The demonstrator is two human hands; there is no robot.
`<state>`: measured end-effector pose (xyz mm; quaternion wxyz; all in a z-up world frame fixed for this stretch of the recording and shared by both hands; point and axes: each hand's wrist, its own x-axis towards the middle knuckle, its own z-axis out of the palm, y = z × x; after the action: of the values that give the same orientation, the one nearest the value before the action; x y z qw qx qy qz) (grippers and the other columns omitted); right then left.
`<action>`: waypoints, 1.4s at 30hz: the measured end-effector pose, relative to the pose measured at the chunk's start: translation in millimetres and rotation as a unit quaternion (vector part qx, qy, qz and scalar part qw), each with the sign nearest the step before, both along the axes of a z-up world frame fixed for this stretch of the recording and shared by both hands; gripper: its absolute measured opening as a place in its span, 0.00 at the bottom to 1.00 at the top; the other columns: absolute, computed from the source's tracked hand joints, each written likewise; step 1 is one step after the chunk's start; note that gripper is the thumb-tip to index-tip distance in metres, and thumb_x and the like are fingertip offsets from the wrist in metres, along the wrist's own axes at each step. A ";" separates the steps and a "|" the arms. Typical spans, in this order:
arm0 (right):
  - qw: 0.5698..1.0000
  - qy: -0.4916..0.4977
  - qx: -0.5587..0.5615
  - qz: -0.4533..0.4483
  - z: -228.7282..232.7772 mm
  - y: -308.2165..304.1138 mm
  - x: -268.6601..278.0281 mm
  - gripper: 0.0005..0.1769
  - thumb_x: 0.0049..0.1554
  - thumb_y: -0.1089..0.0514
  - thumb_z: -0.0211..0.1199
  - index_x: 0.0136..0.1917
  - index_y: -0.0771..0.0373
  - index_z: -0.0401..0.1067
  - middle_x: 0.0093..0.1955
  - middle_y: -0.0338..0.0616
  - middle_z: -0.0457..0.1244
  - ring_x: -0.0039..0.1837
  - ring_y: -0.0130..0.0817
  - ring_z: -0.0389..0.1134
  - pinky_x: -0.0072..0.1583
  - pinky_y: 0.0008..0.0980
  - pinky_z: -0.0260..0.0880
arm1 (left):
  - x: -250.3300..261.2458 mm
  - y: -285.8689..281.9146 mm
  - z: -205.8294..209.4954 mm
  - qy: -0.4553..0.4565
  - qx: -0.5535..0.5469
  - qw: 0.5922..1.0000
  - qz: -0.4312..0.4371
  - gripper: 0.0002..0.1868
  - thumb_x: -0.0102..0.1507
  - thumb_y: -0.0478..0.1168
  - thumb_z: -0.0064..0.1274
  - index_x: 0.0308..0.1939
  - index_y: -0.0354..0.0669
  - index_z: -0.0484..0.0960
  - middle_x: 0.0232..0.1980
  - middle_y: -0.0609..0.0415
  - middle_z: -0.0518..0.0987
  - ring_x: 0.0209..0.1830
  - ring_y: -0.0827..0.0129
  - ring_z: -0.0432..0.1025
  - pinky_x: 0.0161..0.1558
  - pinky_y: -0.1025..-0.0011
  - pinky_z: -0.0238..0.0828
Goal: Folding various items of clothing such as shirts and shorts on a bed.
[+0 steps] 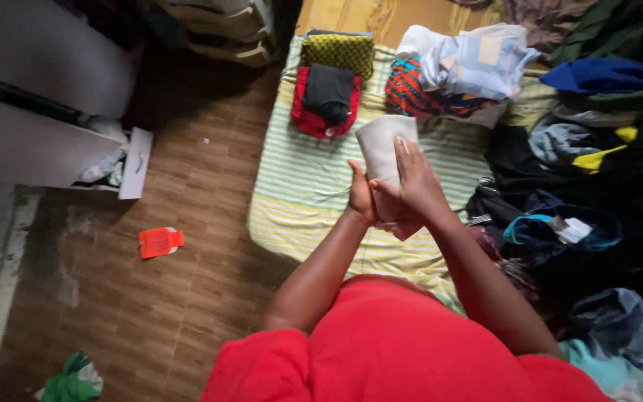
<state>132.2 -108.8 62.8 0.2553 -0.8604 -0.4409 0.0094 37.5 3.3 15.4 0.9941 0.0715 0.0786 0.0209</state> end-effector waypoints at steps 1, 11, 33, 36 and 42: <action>1.000 0.003 0.011 -0.009 6.3 0.5 0.8 0.57 0.47 0.42 0.81 0.76 0.71 0.57 0.71 0.71 0.56 0.69 0.68 0.58 0.66 0.57 0.60 | 0.1 1.4 7.9 0.011 0.045 0.999 0.014 0.58 0.59 0.83 0.31 0.80 0.47 0.53 0.79 0.43 0.59 0.76 0.47 0.59 0.72 0.47 0.58; 0.633 0.682 0.343 -0.131 -87.1 -34.8 16.6 0.29 0.47 0.64 0.70 0.62 0.70 0.70 0.53 0.48 0.69 0.52 0.39 0.72 0.58 0.38 0.74 | 12.1 2.5 -31.0 0.043 0.579 0.809 0.085 0.43 0.72 0.60 0.50 0.82 0.35 0.60 0.86 0.50 0.51 0.85 0.62 0.50 0.77 0.64 0.54; 0.614 0.754 0.233 -0.017 -85.7 57.3 -37.5 0.55 0.47 0.38 0.74 0.79 0.57 0.53 0.72 0.43 0.59 0.69 0.38 0.64 0.63 0.43 0.69 | -38.9 76.4 -70.2 0.363 0.103 0.846 0.376 0.50 0.46 0.49 0.75 0.70 0.49 0.68 0.63 0.56 0.76 0.62 0.57 0.71 0.61 0.51 0.71; 0.580 0.764 0.256 -0.118 -121.4 69.3 -37.4 0.43 0.50 0.43 0.74 0.71 0.60 0.61 0.64 0.44 0.63 0.62 0.38 0.67 0.60 0.43 0.72 | -48.3 70.0 -100.3 0.342 0.079 0.859 0.374 0.48 0.49 0.50 0.74 0.70 0.46 0.69 0.63 0.56 0.77 0.62 0.58 0.71 0.61 0.53 0.71; 0.667 0.684 0.249 -0.162 -142.6 98.8 -24.8 0.20 0.56 0.59 0.73 0.60 0.64 0.74 0.53 0.39 0.69 0.53 0.30 0.68 0.55 0.32 0.67 | -62.6 90.4 -163.9 0.361 0.062 0.865 0.342 0.44 0.53 0.50 0.73 0.69 0.42 0.71 0.63 0.56 0.77 0.64 0.61 0.70 0.63 0.58 0.69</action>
<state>107.4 -10.1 -79.8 0.6872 -0.5752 0.0172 0.4434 -25.2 93.7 -148.5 0.8201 0.1041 0.4501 0.3376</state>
